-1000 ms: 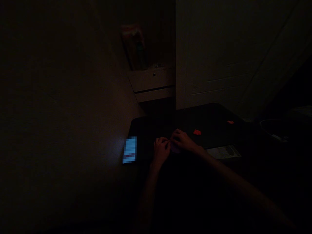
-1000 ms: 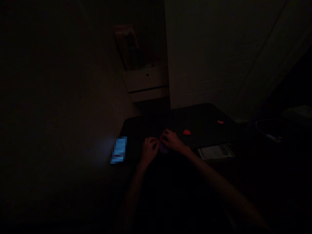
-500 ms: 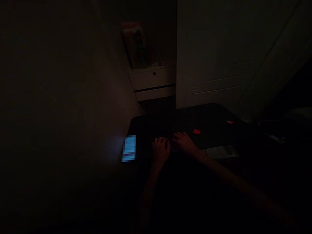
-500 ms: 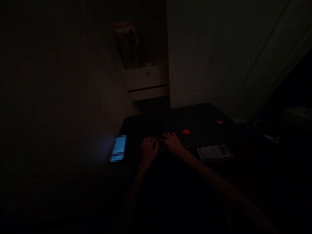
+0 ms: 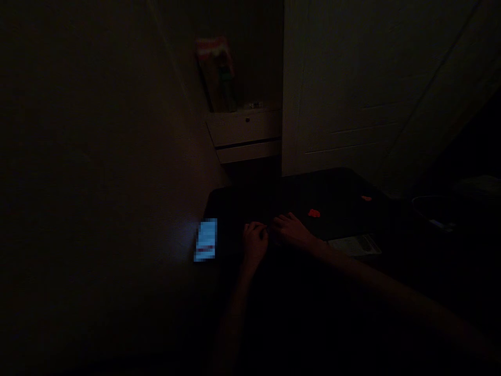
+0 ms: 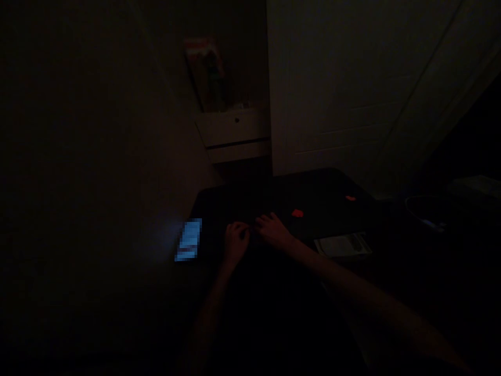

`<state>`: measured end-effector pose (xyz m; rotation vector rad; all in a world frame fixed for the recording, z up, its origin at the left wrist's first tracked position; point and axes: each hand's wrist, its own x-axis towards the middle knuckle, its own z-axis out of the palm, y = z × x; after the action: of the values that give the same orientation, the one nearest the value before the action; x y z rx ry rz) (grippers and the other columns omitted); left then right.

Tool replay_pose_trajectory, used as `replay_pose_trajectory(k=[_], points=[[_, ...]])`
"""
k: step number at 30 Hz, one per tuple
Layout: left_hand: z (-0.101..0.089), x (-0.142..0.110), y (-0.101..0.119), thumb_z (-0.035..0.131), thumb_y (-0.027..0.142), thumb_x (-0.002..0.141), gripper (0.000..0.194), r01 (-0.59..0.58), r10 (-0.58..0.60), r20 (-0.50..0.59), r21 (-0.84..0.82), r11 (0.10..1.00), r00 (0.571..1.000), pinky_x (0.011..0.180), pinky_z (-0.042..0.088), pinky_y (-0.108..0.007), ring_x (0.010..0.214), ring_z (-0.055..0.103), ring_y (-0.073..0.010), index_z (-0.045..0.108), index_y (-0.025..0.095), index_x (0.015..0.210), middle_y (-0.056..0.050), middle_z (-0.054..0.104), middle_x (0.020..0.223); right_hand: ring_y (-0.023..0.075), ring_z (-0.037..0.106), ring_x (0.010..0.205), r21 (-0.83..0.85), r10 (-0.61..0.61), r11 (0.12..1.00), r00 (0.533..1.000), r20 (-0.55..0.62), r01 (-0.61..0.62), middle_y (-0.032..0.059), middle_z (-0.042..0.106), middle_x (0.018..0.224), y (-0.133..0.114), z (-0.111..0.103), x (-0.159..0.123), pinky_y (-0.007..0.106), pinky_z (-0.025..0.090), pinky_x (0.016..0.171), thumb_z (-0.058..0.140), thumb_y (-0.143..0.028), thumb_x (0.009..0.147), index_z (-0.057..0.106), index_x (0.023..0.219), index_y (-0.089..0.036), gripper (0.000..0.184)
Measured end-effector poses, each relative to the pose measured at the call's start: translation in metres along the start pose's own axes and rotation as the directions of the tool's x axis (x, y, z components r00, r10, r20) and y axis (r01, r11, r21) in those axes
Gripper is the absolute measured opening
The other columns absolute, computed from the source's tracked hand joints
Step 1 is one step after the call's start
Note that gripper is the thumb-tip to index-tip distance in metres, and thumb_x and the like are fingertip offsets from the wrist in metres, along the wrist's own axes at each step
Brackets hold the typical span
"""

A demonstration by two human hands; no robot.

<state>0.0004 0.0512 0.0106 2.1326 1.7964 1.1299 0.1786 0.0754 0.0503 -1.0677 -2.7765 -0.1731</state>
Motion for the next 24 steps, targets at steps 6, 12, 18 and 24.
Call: replay_pose_trajectory(k=[6,12,18,24], points=[[-0.002,0.001,0.0,0.063,0.023,0.091,0.013,0.025,-0.026,-0.009,-0.073,0.997,1.0,0.094,0.049,-0.039,0.101,0.06,-0.0219,0.075,0.022,0.089,-0.005,0.071,0.1,0.0279,0.052,0.113,0.17,0.079,0.983,0.997,-0.021,-0.075,0.0125,0.064,0.123,0.009,0.005,-0.008,0.041,0.037,0.093,0.05,-0.024,0.1,0.066,0.128,-0.023,0.032],[-0.004,0.002,0.002,0.069,0.03,0.088,0.015,0.032,-0.028,0.06,-0.067,0.997,0.998,0.096,0.046,-0.041,0.105,0.06,-0.0231,0.075,0.025,0.101,-0.004,0.071,0.107,0.0275,0.055,0.113,0.317,0.19,0.932,0.982,-0.017,-0.175,0.0115,0.061,0.122,0.018,0.019,-0.008,0.043,0.041,0.094,0.053,-0.034,0.1,0.061,0.137,-0.028,0.038],[0.0,0.002,-0.001,0.07,0.035,0.088,0.022,0.061,-0.058,0.091,-0.028,0.998,0.994,0.097,0.045,-0.042,0.109,0.058,-0.0247,0.073,0.028,0.108,-0.005,0.069,0.111,0.0241,0.062,0.106,0.485,0.28,0.842,0.96,-0.018,-0.237,0.0095,0.067,0.112,0.027,0.028,-0.009,0.037,0.044,0.091,0.053,-0.042,0.1,0.067,0.128,-0.023,0.037],[0.002,0.004,0.003,0.069,0.032,0.089,0.013,0.077,-0.077,0.097,0.01,0.997,0.992,0.095,0.043,-0.042,0.107,0.059,-0.0247,0.075,0.028,0.1,-0.004,0.069,0.107,0.0249,0.062,0.107,0.472,0.303,0.848,0.951,-0.056,-0.242,0.0087,0.068,0.109,0.024,0.032,-0.012,0.037,0.043,0.092,0.057,-0.039,0.099,0.072,0.12,-0.024,0.03]])
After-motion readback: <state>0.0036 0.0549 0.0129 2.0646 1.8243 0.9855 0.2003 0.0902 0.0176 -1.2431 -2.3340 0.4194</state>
